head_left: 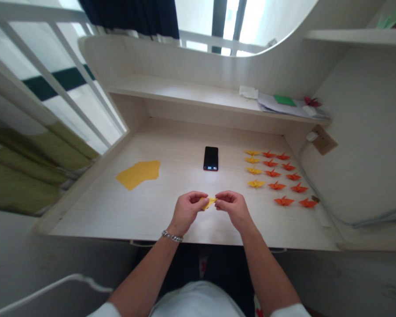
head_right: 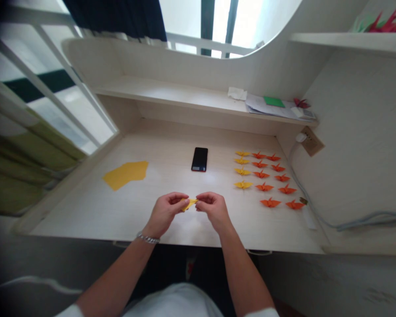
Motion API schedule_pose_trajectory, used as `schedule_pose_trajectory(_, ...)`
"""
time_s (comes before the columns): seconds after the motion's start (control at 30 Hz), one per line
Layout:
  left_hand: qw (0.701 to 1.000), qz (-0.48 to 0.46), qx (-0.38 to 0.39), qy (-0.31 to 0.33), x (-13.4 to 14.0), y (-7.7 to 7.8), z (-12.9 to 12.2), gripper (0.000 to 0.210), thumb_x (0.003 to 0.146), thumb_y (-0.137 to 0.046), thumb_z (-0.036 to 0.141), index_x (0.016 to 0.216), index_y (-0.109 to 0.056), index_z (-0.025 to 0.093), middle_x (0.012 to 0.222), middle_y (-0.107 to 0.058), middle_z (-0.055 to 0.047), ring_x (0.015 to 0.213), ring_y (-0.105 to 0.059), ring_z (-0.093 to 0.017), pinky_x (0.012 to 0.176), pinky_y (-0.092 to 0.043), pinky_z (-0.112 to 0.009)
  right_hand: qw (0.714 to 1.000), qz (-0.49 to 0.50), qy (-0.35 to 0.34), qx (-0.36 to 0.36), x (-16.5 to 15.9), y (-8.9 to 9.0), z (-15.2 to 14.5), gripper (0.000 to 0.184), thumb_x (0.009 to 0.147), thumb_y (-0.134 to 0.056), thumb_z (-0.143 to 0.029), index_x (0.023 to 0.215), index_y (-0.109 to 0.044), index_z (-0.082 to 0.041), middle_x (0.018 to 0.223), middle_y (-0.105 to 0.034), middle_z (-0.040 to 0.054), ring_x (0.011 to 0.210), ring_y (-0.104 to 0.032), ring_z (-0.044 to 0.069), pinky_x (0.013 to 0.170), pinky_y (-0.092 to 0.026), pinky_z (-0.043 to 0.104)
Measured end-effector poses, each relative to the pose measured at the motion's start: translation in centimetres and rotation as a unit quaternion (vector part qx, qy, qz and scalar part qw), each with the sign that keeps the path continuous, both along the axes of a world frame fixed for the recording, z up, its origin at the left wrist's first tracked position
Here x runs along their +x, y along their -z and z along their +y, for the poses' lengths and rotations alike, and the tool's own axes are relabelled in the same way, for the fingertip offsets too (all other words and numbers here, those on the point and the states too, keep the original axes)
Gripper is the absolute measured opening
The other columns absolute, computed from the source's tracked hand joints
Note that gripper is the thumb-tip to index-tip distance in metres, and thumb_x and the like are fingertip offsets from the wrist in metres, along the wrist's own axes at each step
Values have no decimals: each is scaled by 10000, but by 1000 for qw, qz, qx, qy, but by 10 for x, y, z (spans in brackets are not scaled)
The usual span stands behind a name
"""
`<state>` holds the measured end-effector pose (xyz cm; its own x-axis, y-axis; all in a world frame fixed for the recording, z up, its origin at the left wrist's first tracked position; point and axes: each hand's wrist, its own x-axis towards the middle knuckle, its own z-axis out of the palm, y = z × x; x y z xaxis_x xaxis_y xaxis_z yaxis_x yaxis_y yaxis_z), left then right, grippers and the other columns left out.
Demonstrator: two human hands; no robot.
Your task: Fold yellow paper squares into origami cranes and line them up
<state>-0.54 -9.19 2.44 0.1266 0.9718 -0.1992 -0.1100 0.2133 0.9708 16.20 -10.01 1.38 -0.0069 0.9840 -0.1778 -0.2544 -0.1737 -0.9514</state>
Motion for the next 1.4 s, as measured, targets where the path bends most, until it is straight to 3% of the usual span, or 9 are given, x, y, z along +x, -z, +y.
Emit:
schedule_pose_trajectory(0.23,1000,12,4,8,0,-1,0,299,647,-769,321,854,-704,116,765,-723,-89,687,-658,-175,599,-508,-259,999,-8,9,-38,0,-2,0,202,575,-770,-232,748,-707,-148,641,-697,32,595,-642,144,625,-540,290)
schedule_pose_trajectory(0.6,1000,12,4,19,-2,-2,0,269,645,-770,302,822,-690,116,768,-717,-86,711,-662,-184,629,-515,-271,999,-23,11,-26,0,-4,2,200,557,-750,-200,743,-689,-156,627,-682,14,541,-616,136,546,-515,269)
schedule_pose_trajectory(0.93,1000,4,-6,15,-1,-2,1,275,634,-777,309,826,-707,125,759,-718,-80,680,-652,-177,592,-510,-261,995,52,26,-86,-2,-3,2,133,569,-709,-168,698,-682,-155,559,-639,7,503,-597,122,497,-496,231)
schedule_pose_trajectory(1.2,1000,11,-2,10,-1,-2,0,258,633,-777,290,812,-704,120,738,-714,-78,660,-644,-166,581,-500,-251,997,29,18,-64,-3,-7,-1,208,621,-738,-267,782,-687,-146,621,-681,37,562,-636,144,556,-533,261)
schedule_pose_trajectory(1.4,999,13,11,32,-1,-3,0,252,635,-770,297,805,-707,122,743,-714,-80,670,-647,-174,600,-507,-268,999,-5,12,-43,-7,-4,-3,283,544,-806,-292,752,-676,-153,589,-663,11,518,-610,133,539,-523,269)
